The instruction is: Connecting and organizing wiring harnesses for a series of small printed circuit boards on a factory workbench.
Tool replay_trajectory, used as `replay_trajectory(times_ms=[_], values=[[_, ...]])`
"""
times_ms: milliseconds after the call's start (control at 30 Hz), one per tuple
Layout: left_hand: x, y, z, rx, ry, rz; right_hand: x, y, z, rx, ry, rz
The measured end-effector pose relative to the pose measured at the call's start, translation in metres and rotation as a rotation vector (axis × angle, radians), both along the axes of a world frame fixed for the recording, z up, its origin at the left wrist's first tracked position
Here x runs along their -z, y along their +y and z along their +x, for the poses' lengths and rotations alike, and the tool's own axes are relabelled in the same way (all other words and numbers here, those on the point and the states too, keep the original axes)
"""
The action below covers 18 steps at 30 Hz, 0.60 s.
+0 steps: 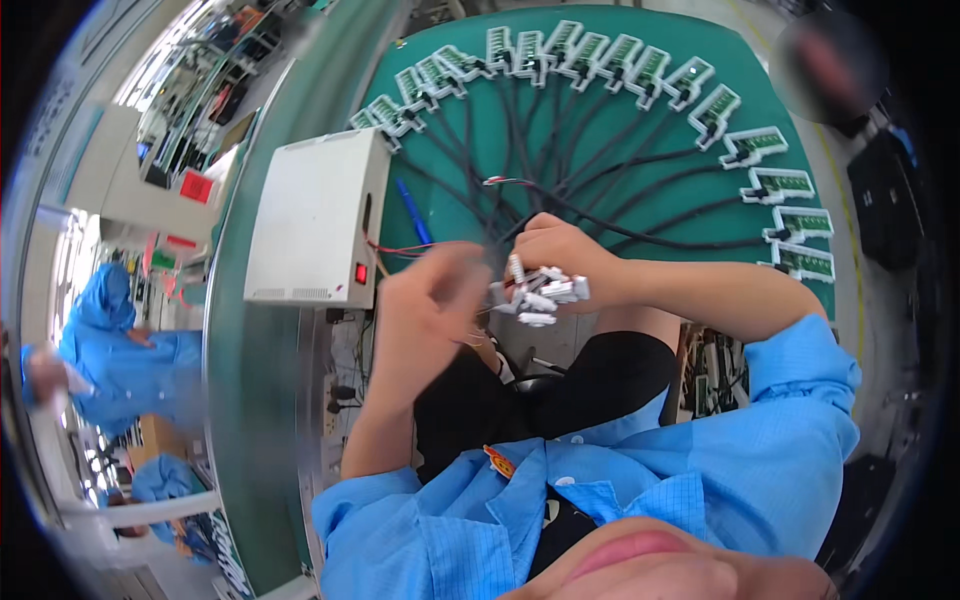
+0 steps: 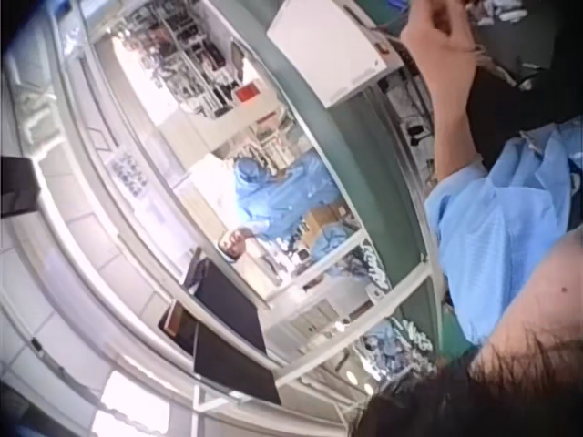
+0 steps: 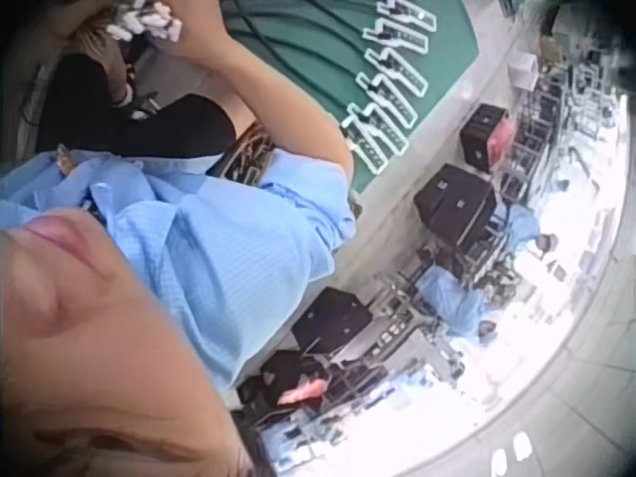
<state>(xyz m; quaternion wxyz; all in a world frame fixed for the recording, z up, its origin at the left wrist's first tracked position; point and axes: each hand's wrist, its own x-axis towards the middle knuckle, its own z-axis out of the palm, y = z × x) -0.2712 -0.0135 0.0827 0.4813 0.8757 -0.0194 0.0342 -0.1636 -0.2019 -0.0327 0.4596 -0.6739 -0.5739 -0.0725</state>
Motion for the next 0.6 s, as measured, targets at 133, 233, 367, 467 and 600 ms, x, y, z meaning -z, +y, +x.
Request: replay_trajectory(times_ms=[133, 233, 367, 467, 600], values=[[-0.033, -0.032, 0.055, 0.189, -0.296, 0.139, -0.018, -0.001, -0.004, 0.012, -0.004, -0.168], [-0.031, -0.080, 0.119, 0.445, -0.476, 0.355, -0.002, 0.001, -0.001, -0.005, -0.065, -0.076], [0.012, -0.138, 0.220, 0.553, -0.742, 0.576, -0.020, 0.005, -0.005, -0.086, -0.056, -0.002], [0.045, -0.175, 0.272, 0.643, -0.805, 0.558, -0.019, 0.002, -0.005, -0.071, -0.068, 0.000], [0.076, -0.209, 0.305, 0.779, -0.831, 0.563, -0.020, 0.002, -0.006, -0.082, -0.018, -0.009]])
